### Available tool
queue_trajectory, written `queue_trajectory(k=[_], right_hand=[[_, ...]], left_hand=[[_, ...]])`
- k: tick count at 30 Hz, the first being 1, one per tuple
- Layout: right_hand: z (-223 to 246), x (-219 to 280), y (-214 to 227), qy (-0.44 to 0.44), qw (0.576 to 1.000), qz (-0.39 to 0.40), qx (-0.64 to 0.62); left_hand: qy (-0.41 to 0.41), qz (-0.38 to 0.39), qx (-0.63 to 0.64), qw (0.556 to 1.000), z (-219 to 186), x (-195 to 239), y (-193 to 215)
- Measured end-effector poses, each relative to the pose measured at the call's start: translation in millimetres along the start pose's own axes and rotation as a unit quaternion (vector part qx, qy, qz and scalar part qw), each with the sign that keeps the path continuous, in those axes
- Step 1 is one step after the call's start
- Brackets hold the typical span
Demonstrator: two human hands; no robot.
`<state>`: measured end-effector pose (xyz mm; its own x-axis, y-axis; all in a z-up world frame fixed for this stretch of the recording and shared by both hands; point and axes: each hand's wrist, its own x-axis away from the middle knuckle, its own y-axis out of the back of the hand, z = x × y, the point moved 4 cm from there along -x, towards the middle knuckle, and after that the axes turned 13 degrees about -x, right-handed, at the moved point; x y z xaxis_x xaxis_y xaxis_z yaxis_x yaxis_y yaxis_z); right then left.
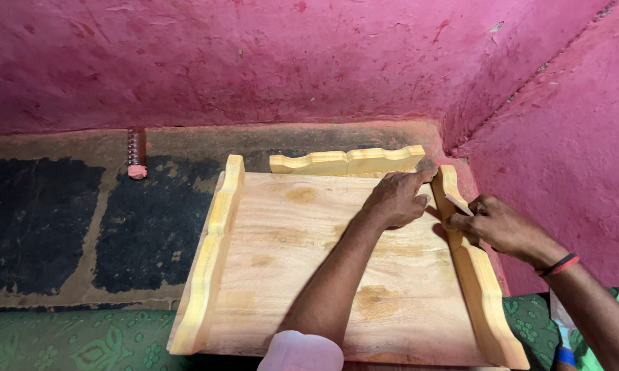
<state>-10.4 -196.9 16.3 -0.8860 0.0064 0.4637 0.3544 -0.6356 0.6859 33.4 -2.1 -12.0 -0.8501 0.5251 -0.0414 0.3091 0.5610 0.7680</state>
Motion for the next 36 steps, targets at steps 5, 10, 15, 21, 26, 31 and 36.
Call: queue_trajectory(k=[5,10,15,21,26,31,36], right_hand=[[7,7,-1,-0.071,0.979,-0.083,0.173],[12,10,-1,-0.037,0.997,-0.034,0.06],[-5,3,1,-0.035,0.999,-0.018,-0.016],[-27,1,-4,0.017,0.997,-0.072,-0.033],[-60,29,14,-0.076,0.89,-0.117,-0.434],[-66,45,24,-0.049,0.859,-0.134,-0.491],[-40,39,24,0.031,0.866,-0.107,-0.487]], left_hand=[[0.014,0.02,-0.007,1.0,-3,-3,2],[0.026,0.038,-0.001,0.999,-3,0,6],[0.019,0.022,0.002,1.0,-6,-2,4],[0.016,0.007,0.011,1.0,-7,-1,8],[0.012,0.001,0.025,1.0,-4,-2,8],[0.018,0.006,0.029,0.999,-3,-7,-1],[0.006,0.005,0.049,0.999,-1,-8,-6]])
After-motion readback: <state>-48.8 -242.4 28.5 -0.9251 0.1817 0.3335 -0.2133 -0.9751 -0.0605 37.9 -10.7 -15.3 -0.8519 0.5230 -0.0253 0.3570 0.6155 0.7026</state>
